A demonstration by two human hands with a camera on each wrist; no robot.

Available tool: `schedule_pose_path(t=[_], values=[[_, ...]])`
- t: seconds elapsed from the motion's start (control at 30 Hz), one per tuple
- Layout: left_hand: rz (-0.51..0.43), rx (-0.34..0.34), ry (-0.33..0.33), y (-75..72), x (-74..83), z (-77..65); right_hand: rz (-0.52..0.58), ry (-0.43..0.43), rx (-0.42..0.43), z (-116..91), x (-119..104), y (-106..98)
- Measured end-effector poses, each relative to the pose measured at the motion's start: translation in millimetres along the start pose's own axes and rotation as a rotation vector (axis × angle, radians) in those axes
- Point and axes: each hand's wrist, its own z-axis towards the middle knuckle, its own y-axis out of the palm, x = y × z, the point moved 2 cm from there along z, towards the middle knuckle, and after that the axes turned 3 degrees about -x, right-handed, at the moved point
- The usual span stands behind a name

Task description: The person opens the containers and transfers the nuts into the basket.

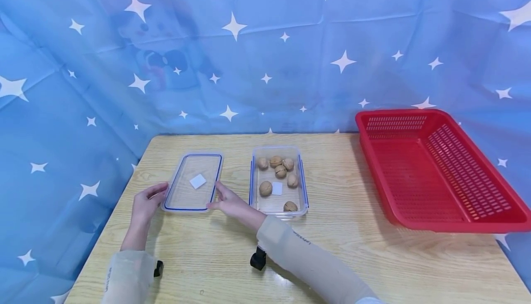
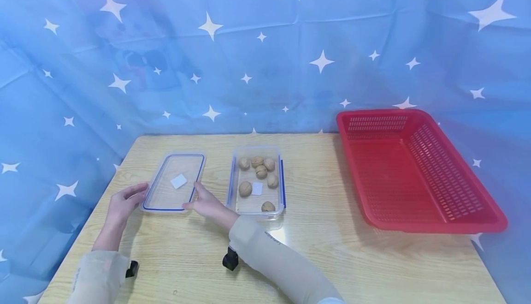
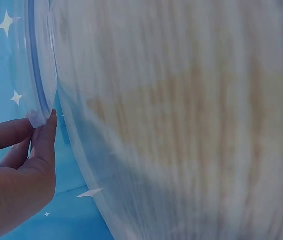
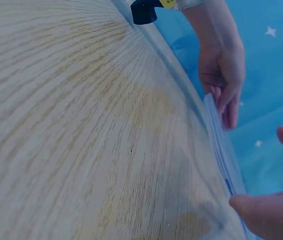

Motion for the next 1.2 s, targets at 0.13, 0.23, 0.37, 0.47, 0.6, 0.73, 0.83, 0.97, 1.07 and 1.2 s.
schedule_pose_path(t=[0.13, 0.23, 0.37, 0.47, 0.6, 0.73, 0.83, 0.97, 1.07, 1.2], values=[[0.025, -0.005, 0.016, 0.6, -2.6, 0.6, -0.015, 0.008, -0.002, -1, -1, 1], [0.045, -0.009, 0.018, 0.9, -3.4, 0.9, -0.023, 0.008, 0.001, 0, 0, 1], [0.056, -0.007, 0.012, 1.1, -4.1, 0.9, -0.022, 0.01, 0.001, 1, 2, 1], [0.054, -0.003, 0.004, 1.6, -4.4, 0.5, -0.024, 0.011, 0.002, 1, 3, 2], [0.046, -0.004, -0.006, 2.5, -4.5, -0.3, -0.033, 0.006, 0.004, 1, 4, 2], [0.02, -0.011, 0.0, 2.1, -2.6, -1.2, -0.039, 0.002, 0.009, 1, 4, 1], [-0.014, -0.028, 0.016, 1.4, 0.0, -1.9, -0.053, -0.001, 0.026, -1, 3, 0], [-0.043, -0.053, 0.028, -0.1, 5.0, -3.3, -0.061, -0.018, 0.049, -3, 0, -2], [-0.042, -0.06, 0.036, -0.8, 9.6, -4.6, -0.047, -0.039, 0.056, -5, -3, -5], [-0.018, -0.052, 0.059, -0.1, 16.7, -6.3, -0.031, -0.071, 0.041, -8, -9, -9]])
